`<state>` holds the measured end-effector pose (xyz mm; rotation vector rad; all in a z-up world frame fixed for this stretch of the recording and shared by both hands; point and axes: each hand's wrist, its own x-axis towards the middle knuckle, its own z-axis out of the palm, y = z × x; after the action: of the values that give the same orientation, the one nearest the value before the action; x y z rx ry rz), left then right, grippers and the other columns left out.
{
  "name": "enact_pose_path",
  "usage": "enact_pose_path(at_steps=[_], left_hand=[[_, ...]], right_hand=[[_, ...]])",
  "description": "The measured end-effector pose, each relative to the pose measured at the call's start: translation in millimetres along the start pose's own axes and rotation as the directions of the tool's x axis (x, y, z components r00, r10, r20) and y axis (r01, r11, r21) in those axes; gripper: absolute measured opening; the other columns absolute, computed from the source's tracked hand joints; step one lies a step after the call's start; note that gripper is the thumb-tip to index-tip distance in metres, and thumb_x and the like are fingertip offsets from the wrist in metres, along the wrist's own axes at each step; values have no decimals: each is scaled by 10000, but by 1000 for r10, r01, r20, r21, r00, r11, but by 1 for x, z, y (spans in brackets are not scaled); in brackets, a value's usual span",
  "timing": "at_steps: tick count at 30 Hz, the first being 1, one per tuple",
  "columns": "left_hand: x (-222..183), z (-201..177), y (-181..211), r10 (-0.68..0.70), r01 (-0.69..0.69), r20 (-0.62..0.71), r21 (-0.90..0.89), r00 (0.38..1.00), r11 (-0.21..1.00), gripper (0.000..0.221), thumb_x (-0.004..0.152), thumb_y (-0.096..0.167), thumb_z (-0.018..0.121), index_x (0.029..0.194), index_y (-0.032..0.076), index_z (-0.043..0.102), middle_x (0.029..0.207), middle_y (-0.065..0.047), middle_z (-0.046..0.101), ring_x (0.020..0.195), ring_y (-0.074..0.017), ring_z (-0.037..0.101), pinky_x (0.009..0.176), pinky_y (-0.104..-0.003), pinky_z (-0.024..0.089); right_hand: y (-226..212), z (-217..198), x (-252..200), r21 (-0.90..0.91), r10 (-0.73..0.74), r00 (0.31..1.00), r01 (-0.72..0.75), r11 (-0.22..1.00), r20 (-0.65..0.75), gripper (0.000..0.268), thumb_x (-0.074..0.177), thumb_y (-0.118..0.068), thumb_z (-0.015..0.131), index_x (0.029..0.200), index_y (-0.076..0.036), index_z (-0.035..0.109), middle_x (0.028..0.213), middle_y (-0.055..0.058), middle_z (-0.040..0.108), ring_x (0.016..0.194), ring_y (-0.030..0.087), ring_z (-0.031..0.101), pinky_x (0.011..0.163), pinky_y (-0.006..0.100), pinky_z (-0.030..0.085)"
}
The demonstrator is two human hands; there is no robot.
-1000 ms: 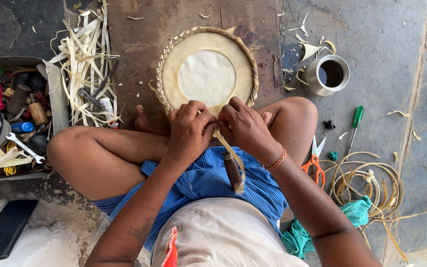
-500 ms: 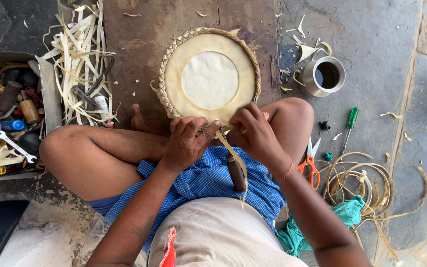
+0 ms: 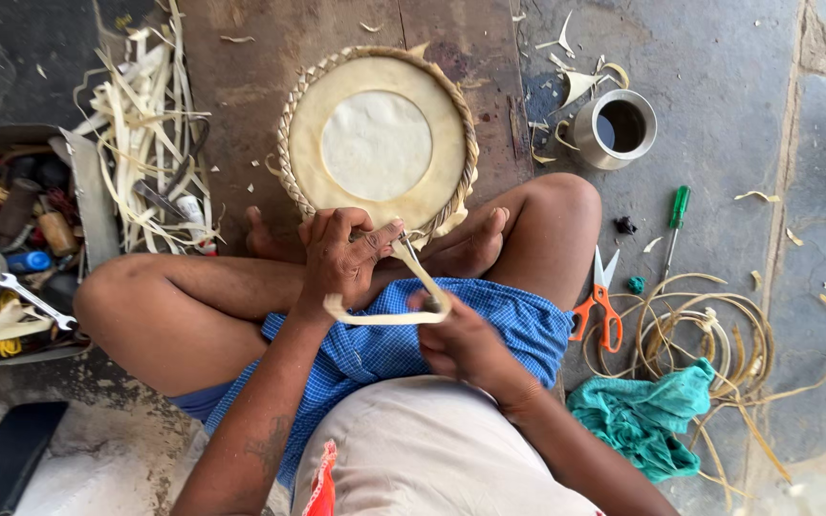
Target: The person is repairing a drum by hand using a pointed metal tool to pull and weave thin strips of material through the rim. They work on the top and sides of the drum while sitting on the floor.
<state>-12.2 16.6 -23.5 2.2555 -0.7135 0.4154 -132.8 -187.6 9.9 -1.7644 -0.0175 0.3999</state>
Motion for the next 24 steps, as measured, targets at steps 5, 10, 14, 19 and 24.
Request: enact_pose_path(at_steps=[5, 10, 14, 19, 24], left_hand=[[22, -16, -17, 68, -66, 67, -27, 995, 997, 320, 879, 198, 762, 1158, 351, 787, 975, 26, 563, 969, -216, 510, 920, -392, 337], [31, -21, -19, 89, -79, 180, -65, 980, 995, 349, 802, 221, 786, 1140, 308, 795, 912, 51, 600, 927, -202, 535, 884, -416, 316], [22, -29, -13, -31, 103, 288, -239, 957, 966, 387, 843, 174, 726, 1227, 217, 739, 1030, 49, 636, 1014, -195, 563, 977, -392, 349], [28, -20, -8, -111, 142, 228, -123, 967, 982, 189, 943, 237, 772, 1129, 264, 746, 987, 60, 665, 1002, -166, 604, 979, -403, 331], [41, -11, -2, -264, 290, 303, -45, 916, 956, 194, 818, 286, 829, 974, 238, 726, 828, 68, 634, 913, -172, 613, 911, -433, 331]], right_hand=[[-12, -35, -47, -110, 187, 981, -181, 977, 54, 376, 919, -198, 693, 1269, -95, 601, 947, 87, 603, 818, 240, 599, 710, 384, 498], [3, -58, -20, -744, -44, 999, 39, 667, 12, 367, 841, -214, 735, 1185, -111, 663, 934, 114, 614, 853, 325, 628, 737, 453, 515], [-10, -56, 9, -625, -114, 992, 58, 778, -50, 359, 848, -241, 770, 1159, -88, 675, 1019, 147, 619, 943, 342, 639, 814, 437, 534], [-33, -41, 54, -394, -29, 961, -85, 915, -276, 262, 922, -256, 723, 1103, -70, 690, 977, 115, 672, 780, 279, 708, 721, 384, 580], [-28, -17, 84, -589, -267, 949, 120, 799, -169, 195, 943, -242, 722, 901, -52, 713, 805, 98, 697, 740, 271, 684, 684, 398, 539]])
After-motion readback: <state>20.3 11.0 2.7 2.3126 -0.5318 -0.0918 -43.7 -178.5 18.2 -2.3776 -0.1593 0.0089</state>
